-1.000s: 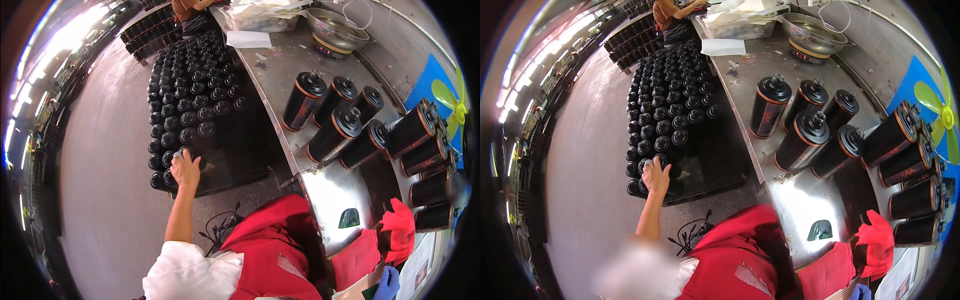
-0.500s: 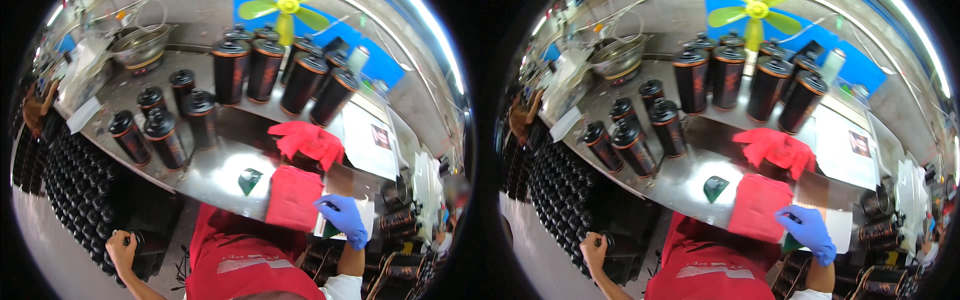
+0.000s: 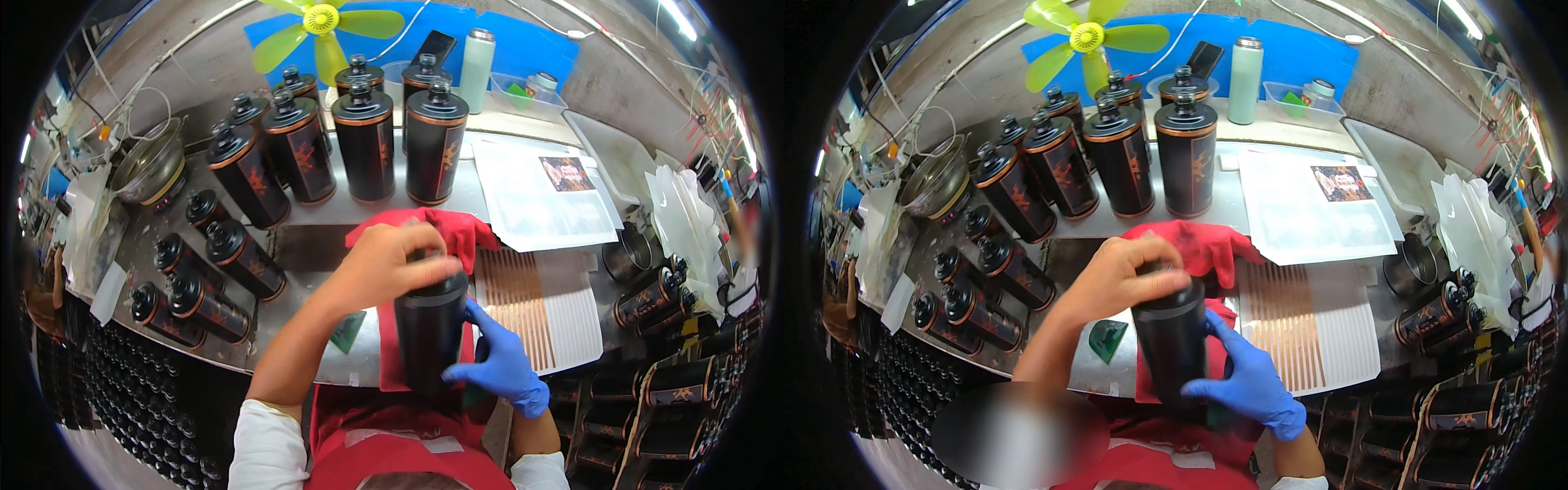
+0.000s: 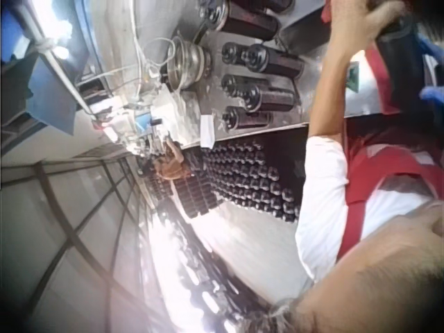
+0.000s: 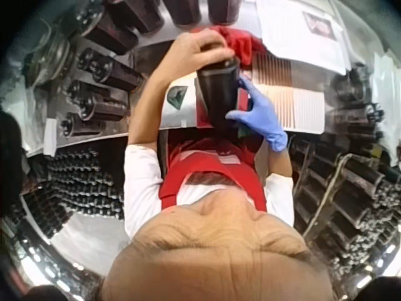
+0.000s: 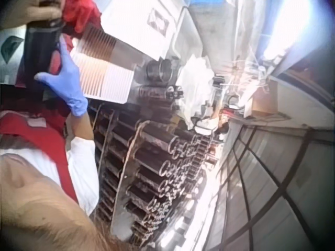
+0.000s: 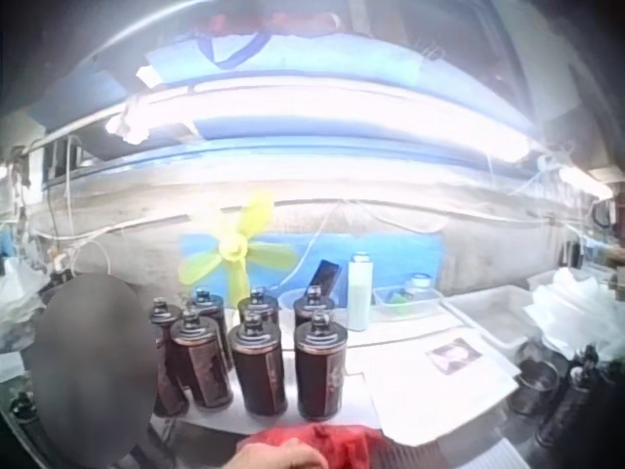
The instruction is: The person applies printed labels and gold foil strips to black cylindrical containers. They smooth each label with a green squeegee, then apply and smooth a gold strip around the top and bottom rims before placing the finished container aside.
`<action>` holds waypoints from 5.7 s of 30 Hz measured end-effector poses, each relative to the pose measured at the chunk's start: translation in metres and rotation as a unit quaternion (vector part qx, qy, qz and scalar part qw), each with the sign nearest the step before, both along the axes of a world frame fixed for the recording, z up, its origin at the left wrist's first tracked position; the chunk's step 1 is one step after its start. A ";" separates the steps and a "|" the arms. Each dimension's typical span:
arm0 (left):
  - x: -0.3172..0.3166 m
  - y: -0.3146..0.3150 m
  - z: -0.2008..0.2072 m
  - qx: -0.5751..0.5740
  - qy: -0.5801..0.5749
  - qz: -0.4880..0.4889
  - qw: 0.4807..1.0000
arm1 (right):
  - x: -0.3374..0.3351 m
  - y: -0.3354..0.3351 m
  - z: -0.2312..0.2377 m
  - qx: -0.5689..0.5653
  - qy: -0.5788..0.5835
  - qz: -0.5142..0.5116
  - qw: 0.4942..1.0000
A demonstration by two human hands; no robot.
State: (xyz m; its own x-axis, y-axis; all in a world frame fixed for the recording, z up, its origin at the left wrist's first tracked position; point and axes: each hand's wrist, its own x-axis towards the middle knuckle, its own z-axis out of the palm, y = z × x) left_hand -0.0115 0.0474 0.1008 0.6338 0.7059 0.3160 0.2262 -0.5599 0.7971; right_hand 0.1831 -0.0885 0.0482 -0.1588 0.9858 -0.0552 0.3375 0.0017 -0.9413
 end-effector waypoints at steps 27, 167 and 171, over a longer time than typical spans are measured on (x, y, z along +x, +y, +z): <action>0.017 -0.049 -0.115 -0.366 -0.171 0.133 0.905 | 0.364 0.243 -0.020 -0.068 -0.176 -0.349 0.918; -0.072 -0.053 -0.140 -0.013 0.199 0.299 0.933 | 0.056 0.036 -0.067 -0.261 0.352 -0.306 0.845; -0.082 -0.062 -0.155 0.068 0.303 0.302 0.901 | 0.014 0.032 0.010 -0.109 0.117 -0.216 0.963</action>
